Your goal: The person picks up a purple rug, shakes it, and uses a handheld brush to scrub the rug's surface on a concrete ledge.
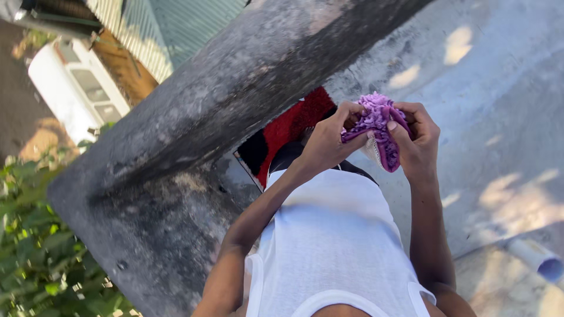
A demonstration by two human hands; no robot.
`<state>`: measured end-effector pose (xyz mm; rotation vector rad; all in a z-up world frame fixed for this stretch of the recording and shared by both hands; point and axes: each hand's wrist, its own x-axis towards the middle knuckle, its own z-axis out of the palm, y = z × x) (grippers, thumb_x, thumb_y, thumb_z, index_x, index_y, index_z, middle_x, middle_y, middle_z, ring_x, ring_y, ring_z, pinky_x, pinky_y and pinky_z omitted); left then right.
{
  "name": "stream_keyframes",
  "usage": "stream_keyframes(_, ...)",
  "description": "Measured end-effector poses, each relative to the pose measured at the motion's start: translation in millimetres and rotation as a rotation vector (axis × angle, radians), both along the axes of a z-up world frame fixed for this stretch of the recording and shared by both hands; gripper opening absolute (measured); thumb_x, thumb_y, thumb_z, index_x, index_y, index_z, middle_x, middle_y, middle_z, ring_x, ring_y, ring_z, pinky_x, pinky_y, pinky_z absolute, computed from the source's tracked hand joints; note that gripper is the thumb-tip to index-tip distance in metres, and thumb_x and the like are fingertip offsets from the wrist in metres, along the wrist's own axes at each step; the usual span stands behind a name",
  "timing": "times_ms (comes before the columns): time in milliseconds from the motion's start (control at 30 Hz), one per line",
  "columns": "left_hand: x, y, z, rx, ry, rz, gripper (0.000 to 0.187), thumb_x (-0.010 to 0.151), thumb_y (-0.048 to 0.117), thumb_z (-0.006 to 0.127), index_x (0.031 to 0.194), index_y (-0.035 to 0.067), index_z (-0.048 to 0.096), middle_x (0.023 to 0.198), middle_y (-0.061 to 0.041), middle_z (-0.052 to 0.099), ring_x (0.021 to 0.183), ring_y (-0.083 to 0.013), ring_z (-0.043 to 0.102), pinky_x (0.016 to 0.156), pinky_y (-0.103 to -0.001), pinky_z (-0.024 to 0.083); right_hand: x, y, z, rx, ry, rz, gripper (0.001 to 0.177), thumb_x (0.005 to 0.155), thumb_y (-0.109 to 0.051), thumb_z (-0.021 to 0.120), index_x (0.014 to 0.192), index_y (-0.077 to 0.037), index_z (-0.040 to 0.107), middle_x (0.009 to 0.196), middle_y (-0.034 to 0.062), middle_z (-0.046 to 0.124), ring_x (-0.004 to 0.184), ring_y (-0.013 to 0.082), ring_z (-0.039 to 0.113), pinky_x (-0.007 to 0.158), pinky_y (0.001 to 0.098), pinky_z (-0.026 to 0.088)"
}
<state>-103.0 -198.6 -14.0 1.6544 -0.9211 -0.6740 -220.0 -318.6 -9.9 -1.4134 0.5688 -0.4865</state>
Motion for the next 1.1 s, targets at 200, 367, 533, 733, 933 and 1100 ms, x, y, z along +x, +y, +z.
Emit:
stream_keyframes(200,-28.8,31.5,3.3,-0.132,0.013,0.308,0.039,0.079,0.016,0.065,0.111,0.007,0.043,0.084,-0.006,0.058,0.078,-0.0122,0.059,0.072,-0.025,0.049,19.7,2.1,-8.8,-0.1,-0.014,0.237,0.018,0.086,-0.001,0.049,0.104,0.003,0.05,0.093,0.0018,0.054,0.082,0.0042,0.048,0.074,0.0159,0.041)
stream_keyframes(367,-52.9,68.6,8.0,-0.175,0.005,0.534,0.027,0.083,0.015,0.06,0.107,0.007,0.051,0.091,-0.007,0.06,0.082,-0.0125,0.059,0.074,-0.025,0.049,33.8,13.6,-5.7,-0.109,-0.014,0.467,0.017,0.084,0.0,0.046,0.1,0.002,0.051,0.087,0.0006,0.053,0.076,0.0032,0.046,0.069,0.0154,0.039)
stream_keyframes(533,-81.8,97.5,12.6,-0.171,-0.159,0.84,0.017,0.084,0.016,0.058,0.097,0.006,0.057,0.093,-0.007,0.06,0.085,-0.0116,0.059,0.076,-0.025,0.049,43.6,36.0,8.5,-0.088,-0.071,0.7,0.014,0.089,-0.001,0.05,0.102,0.0,0.051,0.091,-0.001,0.052,0.082,0.0028,0.046,0.075,0.0157,0.039)
stream_keyframes(733,-112.4,119.2,29.2,-0.089,0.277,0.747,0.042,0.08,0.02,0.055,0.118,0.009,0.041,0.077,-0.006,0.06,0.059,-0.0114,0.06,0.053,-0.025,0.051,61.0,67.8,8.5,-0.106,-0.087,0.889,0.017,0.087,0.001,0.053,0.103,0.002,0.052,0.091,0.0024,0.056,0.081,0.0038,0.051,0.072,0.0163,0.042)
stream_keyframes(933,-124.3,130.3,34.8,-0.159,0.123,0.659,0.054,0.081,0.024,0.057,0.127,0.011,0.032,0.073,-0.004,0.058,0.058,-0.0125,0.059,0.06,-0.028,0.049,79.6,103.0,-5.4,-0.001,-0.14,0.978,0.015,0.089,0.003,0.053,0.104,0.002,0.052,0.089,0.0043,0.058,0.075,0.004,0.051,0.067,0.0157,0.041)
stream_keyframes(1100,-128.7,158.6,25.7,-0.283,-0.137,0.747,0.035,0.086,0.014,0.05,0.121,0.012,0.046,0.091,-0.005,0.057,0.081,-0.0127,0.06,0.074,-0.03,0.048,93.1,128.6,-5.5,-0.03,-0.136,1.045,0.016,0.089,0.003,0.053,0.106,0.003,0.053,0.09,0.0045,0.057,0.076,0.004,0.051,0.067,0.0151,0.042)
